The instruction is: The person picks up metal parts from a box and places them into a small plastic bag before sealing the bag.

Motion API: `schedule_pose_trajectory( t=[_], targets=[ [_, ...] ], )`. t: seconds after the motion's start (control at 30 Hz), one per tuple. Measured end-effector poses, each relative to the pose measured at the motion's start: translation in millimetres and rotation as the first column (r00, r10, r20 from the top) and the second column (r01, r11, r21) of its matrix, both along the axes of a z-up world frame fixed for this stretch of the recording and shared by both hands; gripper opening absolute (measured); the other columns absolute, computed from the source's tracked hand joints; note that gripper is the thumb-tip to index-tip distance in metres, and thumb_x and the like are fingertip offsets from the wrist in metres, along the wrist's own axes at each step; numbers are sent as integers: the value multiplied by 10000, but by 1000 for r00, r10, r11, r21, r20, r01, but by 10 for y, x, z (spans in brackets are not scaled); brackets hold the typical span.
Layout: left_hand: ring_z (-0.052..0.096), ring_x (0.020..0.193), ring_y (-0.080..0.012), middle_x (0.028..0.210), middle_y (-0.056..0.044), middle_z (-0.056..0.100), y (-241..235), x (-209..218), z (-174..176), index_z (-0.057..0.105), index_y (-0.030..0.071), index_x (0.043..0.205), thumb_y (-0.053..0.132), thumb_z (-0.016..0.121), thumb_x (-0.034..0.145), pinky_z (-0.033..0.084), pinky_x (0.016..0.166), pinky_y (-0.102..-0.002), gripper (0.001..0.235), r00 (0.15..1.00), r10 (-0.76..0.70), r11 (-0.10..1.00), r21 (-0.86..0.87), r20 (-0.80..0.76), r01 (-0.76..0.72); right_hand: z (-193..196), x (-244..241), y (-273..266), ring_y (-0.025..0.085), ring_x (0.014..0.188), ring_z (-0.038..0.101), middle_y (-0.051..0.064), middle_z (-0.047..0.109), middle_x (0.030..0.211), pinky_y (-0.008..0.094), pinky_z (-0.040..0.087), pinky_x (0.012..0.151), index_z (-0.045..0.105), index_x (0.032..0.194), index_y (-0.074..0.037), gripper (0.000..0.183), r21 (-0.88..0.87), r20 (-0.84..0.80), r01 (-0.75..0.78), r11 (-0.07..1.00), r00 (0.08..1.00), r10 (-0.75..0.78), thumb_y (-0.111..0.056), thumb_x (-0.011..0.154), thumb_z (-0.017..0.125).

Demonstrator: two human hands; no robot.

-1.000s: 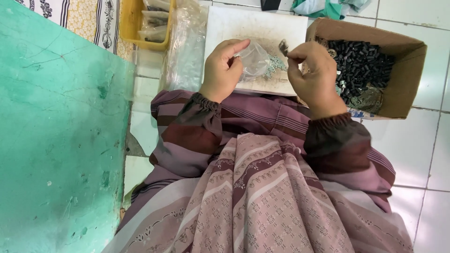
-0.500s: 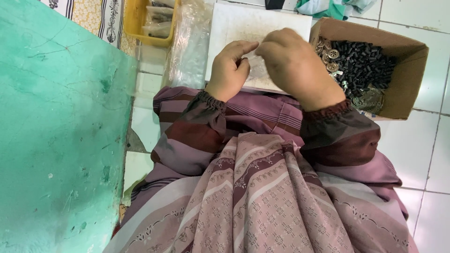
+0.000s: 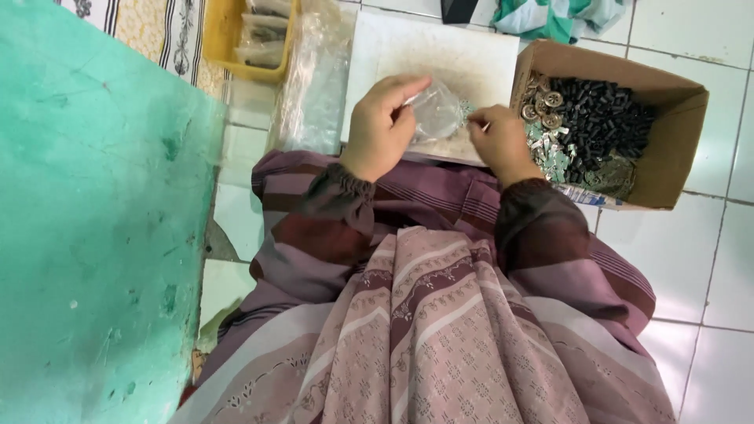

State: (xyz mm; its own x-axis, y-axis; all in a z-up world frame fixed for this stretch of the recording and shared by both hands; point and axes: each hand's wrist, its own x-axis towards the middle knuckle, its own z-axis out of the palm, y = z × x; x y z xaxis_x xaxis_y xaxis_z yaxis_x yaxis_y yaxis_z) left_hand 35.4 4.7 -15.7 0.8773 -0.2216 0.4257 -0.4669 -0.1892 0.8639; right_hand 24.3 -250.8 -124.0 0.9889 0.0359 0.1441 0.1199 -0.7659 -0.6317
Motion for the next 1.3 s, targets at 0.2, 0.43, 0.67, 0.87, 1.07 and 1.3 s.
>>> schedule_pose_trajectory(
  t=[0.2, 0.43, 0.67, 0.87, 1.07, 1.3],
  targets=[
    [600, 805, -131, 1219, -79, 681, 92, -48, -24, 687, 0, 1241, -174, 575, 847, 487, 684, -222, 445, 997, 23, 998, -52, -67, -27, -307, 65, 167, 283, 768, 643, 152, 672, 951, 382, 535, 700, 768, 977, -9, 168, -147, -147, -2, 989, 989, -20, -146, 880, 780],
    [577, 777, -116, 1239, -85, 679, 107, -30, -98, 684, -13, 1244, -186, 558, 856, 470, 673, -212, 443, 997, 3, 995, -98, -78, -11, -330, 295, 182, 306, 771, 676, 160, 718, 912, 406, 542, 725, 766, 940, 21, 220, -162, -333, -15, 987, 942, -40, -144, 808, 825],
    [640, 948, -213, 1224, -120, 689, 150, 15, -214, 705, 28, 1267, -149, 560, 879, 531, 799, -300, 450, 997, 8, 995, -94, -78, -15, -422, 362, 157, 313, 779, 674, 132, 699, 819, 426, 560, 731, 774, 920, -31, 140, -179, -408, -14, 984, 911, -61, -133, 824, 784],
    [707, 1108, -324, 1174, -152, 706, 141, 30, -273, 720, 52, 1280, -106, 560, 899, 596, 914, -395, 443, 999, 18, 996, -87, -46, -22, -393, 370, 151, 369, 937, 716, 146, 713, 889, 486, 591, 805, 773, 1010, -47, 202, -179, -420, 14, 984, 903, -89, -167, 850, 750],
    [713, 1089, -320, 1168, -151, 707, 152, 20, -246, 722, 45, 1276, -106, 558, 893, 597, 901, -390, 443, 999, 21, 996, -87, -50, -25, -328, 375, 188, 371, 907, 721, 156, 713, 864, 478, 598, 781, 785, 974, -32, 166, -226, -425, -26, 974, 902, -74, -136, 854, 736],
    [711, 1100, -338, 1169, -154, 705, 159, 25, -256, 723, 55, 1278, -100, 561, 888, 595, 907, -391, 450, 998, 17, 997, -71, -55, -21, -321, 383, 172, 379, 918, 718, 175, 714, 879, 480, 597, 783, 788, 1006, -14, 218, -196, -430, -33, 980, 901, -56, -184, 869, 785]
  ],
)
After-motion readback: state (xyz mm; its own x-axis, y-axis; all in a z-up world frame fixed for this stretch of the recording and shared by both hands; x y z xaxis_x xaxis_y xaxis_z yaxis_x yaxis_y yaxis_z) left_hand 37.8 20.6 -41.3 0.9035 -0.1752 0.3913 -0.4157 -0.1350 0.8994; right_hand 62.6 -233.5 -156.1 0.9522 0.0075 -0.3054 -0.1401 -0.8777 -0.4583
